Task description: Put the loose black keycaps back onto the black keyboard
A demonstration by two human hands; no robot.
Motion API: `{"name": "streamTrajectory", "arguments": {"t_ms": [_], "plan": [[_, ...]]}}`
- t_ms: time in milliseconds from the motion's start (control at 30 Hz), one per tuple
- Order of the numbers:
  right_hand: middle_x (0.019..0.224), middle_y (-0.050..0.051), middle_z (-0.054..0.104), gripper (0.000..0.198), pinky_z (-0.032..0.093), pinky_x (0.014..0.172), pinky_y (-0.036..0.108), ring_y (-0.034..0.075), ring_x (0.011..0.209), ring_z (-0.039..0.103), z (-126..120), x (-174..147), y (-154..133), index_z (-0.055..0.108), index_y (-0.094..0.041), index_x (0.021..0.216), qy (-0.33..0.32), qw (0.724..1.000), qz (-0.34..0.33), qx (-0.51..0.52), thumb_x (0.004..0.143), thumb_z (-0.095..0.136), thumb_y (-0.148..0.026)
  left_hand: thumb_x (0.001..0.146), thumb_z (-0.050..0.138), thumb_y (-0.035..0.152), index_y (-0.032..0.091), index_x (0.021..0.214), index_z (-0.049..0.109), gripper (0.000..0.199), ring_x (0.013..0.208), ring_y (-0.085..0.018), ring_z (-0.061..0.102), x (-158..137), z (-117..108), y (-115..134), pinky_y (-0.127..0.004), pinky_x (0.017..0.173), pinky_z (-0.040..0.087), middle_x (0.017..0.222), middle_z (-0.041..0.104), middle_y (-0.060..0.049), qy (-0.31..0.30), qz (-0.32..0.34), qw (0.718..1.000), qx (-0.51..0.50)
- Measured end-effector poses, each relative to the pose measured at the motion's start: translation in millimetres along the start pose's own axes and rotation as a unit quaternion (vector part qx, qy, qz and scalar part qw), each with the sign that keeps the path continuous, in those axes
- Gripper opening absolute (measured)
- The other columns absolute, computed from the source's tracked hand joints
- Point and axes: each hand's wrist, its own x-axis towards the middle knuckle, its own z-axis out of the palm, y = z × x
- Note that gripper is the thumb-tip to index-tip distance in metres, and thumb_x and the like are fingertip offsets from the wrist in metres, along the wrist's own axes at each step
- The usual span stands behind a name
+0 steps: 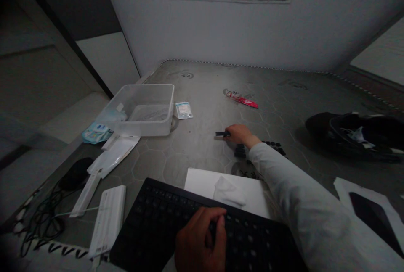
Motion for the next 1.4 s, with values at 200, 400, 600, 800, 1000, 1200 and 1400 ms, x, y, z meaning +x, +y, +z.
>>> {"name": "streamTrajectory", "arguments": {"t_ms": [200, 400, 600, 800, 1000, 1200, 1400], "plan": [[0.104, 0.015, 0.075, 0.036, 0.045, 0.066, 0.034, 0.029, 0.093, 0.069, 2.8, 1.4, 0.2, 0.071, -0.022, 0.102, 0.010, 1.000, 0.001, 0.004, 0.084, 0.053, -0.048, 0.087, 0.048, 0.015, 0.027, 0.087, 0.069, 0.024, 0.043, -0.010, 0.051, 0.3, -0.2, -0.3, -0.023, 0.054, 0.049, 0.070, 0.069, 0.003, 0.004, 0.002, 1.000, -0.005], [0.102, 0.014, 0.075, 0.035, 0.043, 0.064, 0.033, 0.030, 0.092, 0.069, 4.7, -1.2, 2.6, 0.070, -0.023, 0.102, 0.017, 1.000, 0.010, 0.017, 0.084, 0.052, -0.048, 0.086, 0.049, 0.015, 0.026, 0.086, 0.070, 0.024, 0.054, -0.013, 0.062, 0.4, 0.6, -0.2, -0.022, 0.052, 0.048, 0.068, 0.068, 0.000, 0.004, 0.001, 1.000, 0.002], [0.104, 0.012, 0.075, 0.035, 0.043, 0.063, 0.033, 0.029, 0.094, 0.069, 6.7, -4.9, 1.8, 0.070, -0.025, 0.101, 0.016, 0.999, 0.022, 0.030, 0.083, 0.054, -0.051, 0.086, 0.049, 0.016, 0.026, 0.086, 0.070, 0.023, 0.048, -0.012, 0.058, 0.3, 1.5, 0.0, -0.022, 0.050, 0.047, 0.067, 0.068, 0.001, 0.011, 0.001, 1.000, 0.001], [0.104, 0.012, 0.075, 0.037, 0.044, 0.063, 0.032, 0.029, 0.093, 0.069, 7.6, -1.3, 1.0, 0.069, -0.026, 0.103, 0.012, 0.999, 0.030, 0.033, 0.079, 0.058, -0.052, 0.086, 0.048, 0.015, 0.027, 0.086, 0.069, 0.025, 0.038, -0.010, 0.046, 0.8, -0.2, 1.1, -0.023, 0.048, 0.046, 0.068, 0.068, 0.003, 0.004, -0.002, 1.000, 0.007], [0.103, 0.013, 0.075, 0.036, 0.046, 0.066, 0.034, 0.029, 0.092, 0.069, 4.6, 1.5, -0.6, 0.071, -0.025, 0.102, 0.014, 0.999, 0.028, 0.018, 0.082, 0.055, -0.050, 0.085, 0.049, 0.016, 0.027, 0.086, 0.069, 0.023, 0.038, -0.010, 0.047, 1.1, -0.4, 0.2, -0.023, 0.049, 0.047, 0.067, 0.067, 0.002, 0.004, 0.006, 1.000, 0.013], [0.100, 0.013, 0.075, 0.031, 0.046, 0.066, 0.034, 0.029, 0.091, 0.069, 4.7, -0.3, -2.1, 0.072, -0.025, 0.100, 0.011, 1.000, 0.028, 0.005, 0.082, 0.055, -0.042, 0.086, 0.049, 0.016, 0.027, 0.087, 0.069, 0.024, 0.045, -0.011, 0.055, 0.0, 1.0, -0.3, -0.023, 0.051, 0.048, 0.068, 0.068, 0.002, 0.007, 0.001, 1.000, 0.006], [0.102, 0.014, 0.075, 0.033, 0.047, 0.066, 0.035, 0.030, 0.092, 0.069, 5.1, -2.9, -3.4, 0.071, -0.024, 0.100, 0.016, 0.999, 0.030, 0.005, 0.083, 0.055, -0.047, 0.087, 0.048, 0.016, 0.028, 0.088, 0.069, 0.024, 0.063, -0.015, 0.066, -1.6, 2.1, -0.1, -0.024, 0.054, 0.048, 0.070, 0.069, 0.001, 0.007, -0.006, 1.000, 0.001]]}}
